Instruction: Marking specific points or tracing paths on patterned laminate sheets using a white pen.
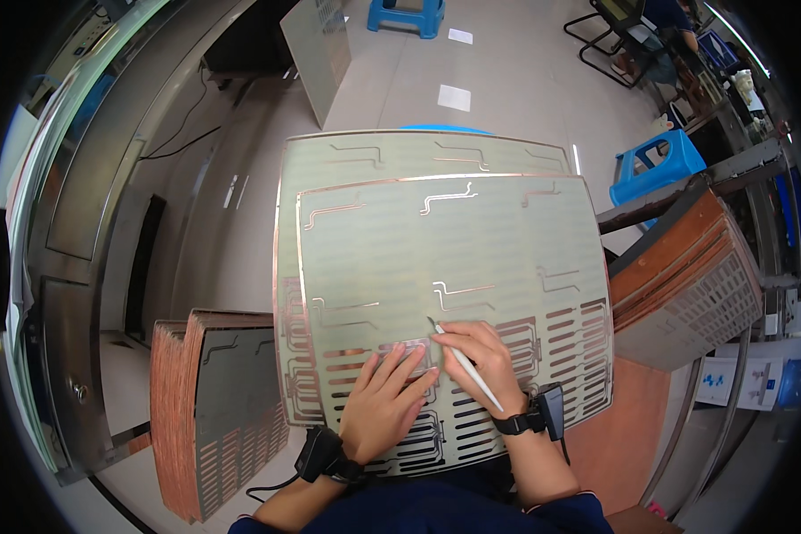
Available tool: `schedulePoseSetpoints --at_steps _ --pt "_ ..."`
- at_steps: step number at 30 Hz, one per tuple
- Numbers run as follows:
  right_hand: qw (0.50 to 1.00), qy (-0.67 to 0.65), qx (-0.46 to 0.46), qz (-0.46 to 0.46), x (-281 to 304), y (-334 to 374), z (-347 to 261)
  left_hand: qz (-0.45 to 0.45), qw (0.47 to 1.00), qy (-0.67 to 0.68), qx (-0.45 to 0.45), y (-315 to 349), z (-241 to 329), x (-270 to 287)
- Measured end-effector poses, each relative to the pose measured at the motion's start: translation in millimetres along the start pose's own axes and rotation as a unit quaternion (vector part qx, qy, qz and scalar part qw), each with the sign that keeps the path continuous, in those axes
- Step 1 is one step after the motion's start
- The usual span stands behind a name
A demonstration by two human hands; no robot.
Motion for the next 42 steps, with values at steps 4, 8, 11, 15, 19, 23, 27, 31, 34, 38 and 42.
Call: schedulePoseSetpoints --at_steps 4,8,11,15,19,23,27,31,34,38,42 --pt "0.999 -0.007 -0.03 0.011 0.2 -0.2 2.6 -0.001 1.0 -0.001 -0.001 0.4 -0.4 -0.1" --pt "0.999 -0.015 -0.027 -0.014 -0.2 2.6 4.3 0.006 1.0 0.002 0.0 0.8 -1.8 -0.6" --pt "0.995 -0.069 -0.06 -0.033 -4.1 -1.9 0.9 0.016 1.0 0.006 -0.004 1.1 -1.4 -0.6" --pt "0.991 -0.116 -0.008 -0.069 -28.3 -22.3 -24.3 0.035 0.998 0.05 0.01 3.9 -8.5 1.0" --pt "0.988 -0.121 0.017 -0.1 -48.2 -33.5 -32.2 0.088 0.995 0.013 0.051 4.3 -32.8 22.2" --pt "0.989 -0.113 0.033 -0.093 -54.8 -37.3 -30.8 0.119 0.992 -0.032 0.04 8.1 -50.0 33.4" --pt "0.99 -0.11 0.037 -0.086 -56.7 -37.4 -30.3 0.116 0.991 -0.045 0.042 7.8 -51.1 35.0" --pt "0.99 -0.099 0.05 -0.087 -56.7 -39.4 -32.3 0.112 0.992 -0.048 0.041 8.7 -50.9 34.3" --pt "0.99 -0.089 0.066 -0.082 -57.2 -39.5 -34.0 0.112 0.992 -0.046 0.043 8.8 -50.6 35.1" --pt "0.993 -0.074 0.069 -0.06 -59.6 -38.8 -34.1 0.117 0.991 -0.05 0.041 8.8 -51.0 34.4" --pt "0.994 -0.081 0.057 -0.052 -59.3 -37.9 -33.3 0.121 0.99 -0.054 0.041 8.1 -49.8 34.4"
Point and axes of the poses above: each hand's wrist, its own y-axis away from the middle knuckle, its own x-axis out of the back of the hand, z = x × y, the point moved 6 cm from there along -y, towards the middle knuckle, and after that the axes turned 6 degrees about -x, right-handed, at the moved point
